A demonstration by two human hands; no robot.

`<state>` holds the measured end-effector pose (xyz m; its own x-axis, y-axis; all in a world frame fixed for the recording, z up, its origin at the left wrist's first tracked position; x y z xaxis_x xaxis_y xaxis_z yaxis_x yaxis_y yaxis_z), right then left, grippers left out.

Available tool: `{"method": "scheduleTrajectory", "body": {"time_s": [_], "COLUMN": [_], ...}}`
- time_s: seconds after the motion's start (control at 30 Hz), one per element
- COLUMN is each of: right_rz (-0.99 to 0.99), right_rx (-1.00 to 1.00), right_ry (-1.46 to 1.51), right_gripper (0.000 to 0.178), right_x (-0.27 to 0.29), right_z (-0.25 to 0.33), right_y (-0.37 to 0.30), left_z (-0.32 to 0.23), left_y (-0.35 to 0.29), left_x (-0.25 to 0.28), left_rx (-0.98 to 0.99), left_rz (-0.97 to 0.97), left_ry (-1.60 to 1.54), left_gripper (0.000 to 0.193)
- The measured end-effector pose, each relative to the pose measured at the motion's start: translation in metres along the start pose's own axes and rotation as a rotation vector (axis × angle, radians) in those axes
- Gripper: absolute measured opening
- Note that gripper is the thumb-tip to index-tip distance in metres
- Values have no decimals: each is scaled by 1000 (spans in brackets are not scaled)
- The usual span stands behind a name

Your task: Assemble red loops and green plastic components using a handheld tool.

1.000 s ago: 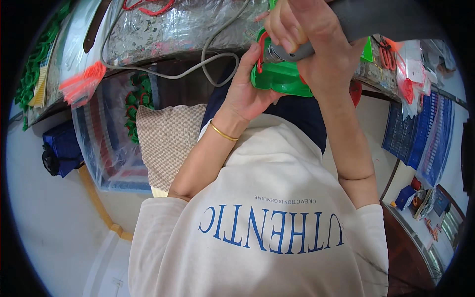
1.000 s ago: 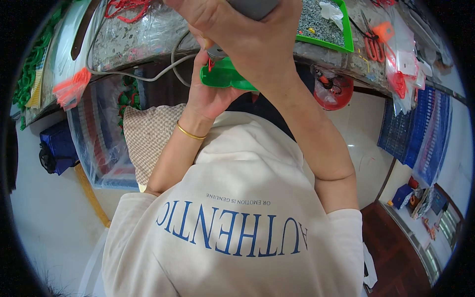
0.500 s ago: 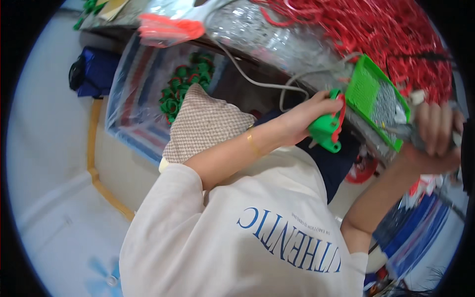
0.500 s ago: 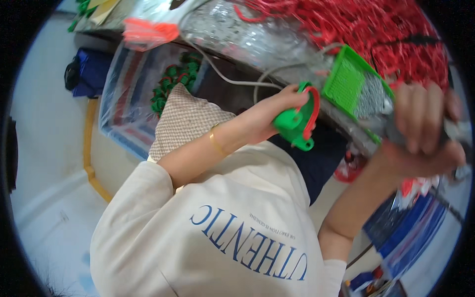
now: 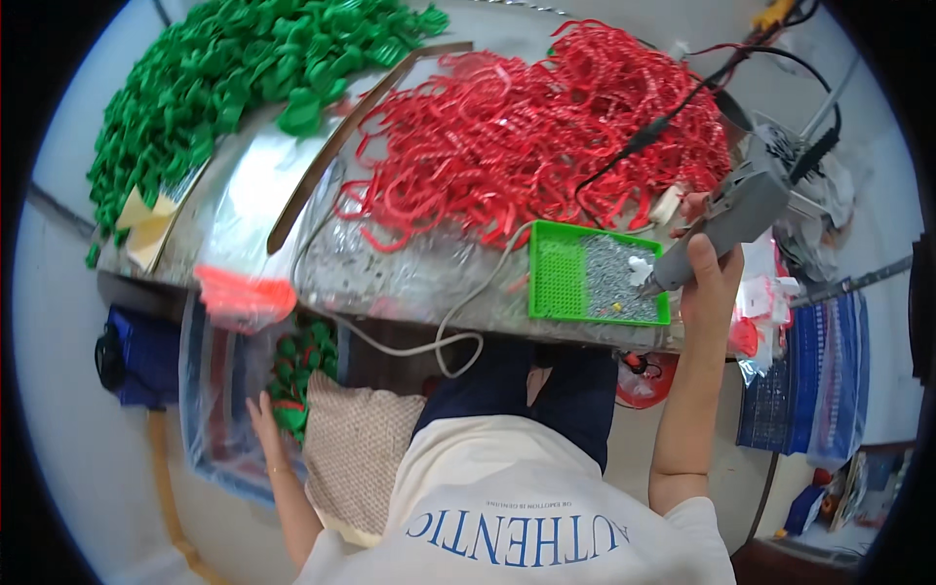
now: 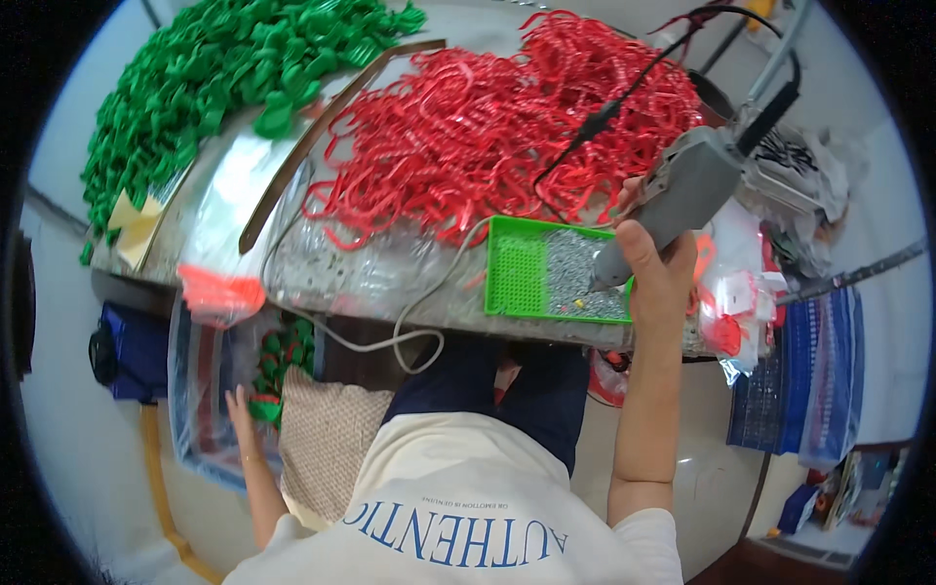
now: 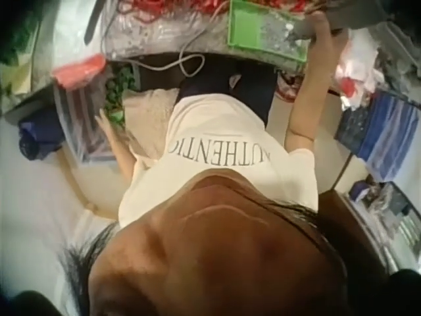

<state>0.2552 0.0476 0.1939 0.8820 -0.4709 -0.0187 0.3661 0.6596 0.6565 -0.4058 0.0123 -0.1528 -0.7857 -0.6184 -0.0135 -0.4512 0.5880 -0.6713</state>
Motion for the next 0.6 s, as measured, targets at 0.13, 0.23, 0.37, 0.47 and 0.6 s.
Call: {"method": "scheduleTrajectory", "body": {"time_s": [0.13, 0.23, 0.37, 0.47, 0.6], "right_rz": [66, 21, -54, -116, -208], "right_rx": [-78, -58, 11, 34, 71], "right_ry": [-58, -150, -262, -210, -283], "right_gripper": [67, 71, 70, 63, 53], "right_x": [25, 28, 37, 44, 49], "right_z": [6, -1, -1, -14, -5], "right_y": [-1, 2, 6, 9, 12], "left_z": [-96, -140, -144, -131, -124], "left_y": [-55, -113, -152, -156, -156], "left_x": [-69, -157, -246, -297, -336], "left_rx": [-698, -964, -1306, -1355, -1237], "left_rz": [-146, -25, 106, 258, 379], "left_ry": [414, 398, 558, 677, 710], "left_gripper": [51, 43, 36, 38, 40]}}
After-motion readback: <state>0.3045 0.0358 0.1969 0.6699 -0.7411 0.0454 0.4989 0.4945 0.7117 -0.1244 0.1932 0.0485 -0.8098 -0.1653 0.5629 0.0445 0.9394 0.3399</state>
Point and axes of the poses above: each hand's wrist, its own y-axis towards the middle knuckle, its own x-axis out of the back of the hand, z = x × y, the point moved 6 cm from there along y, towards the middle knuckle, and after that the axes turned 12 degrees about x, right-handed, at the moved point
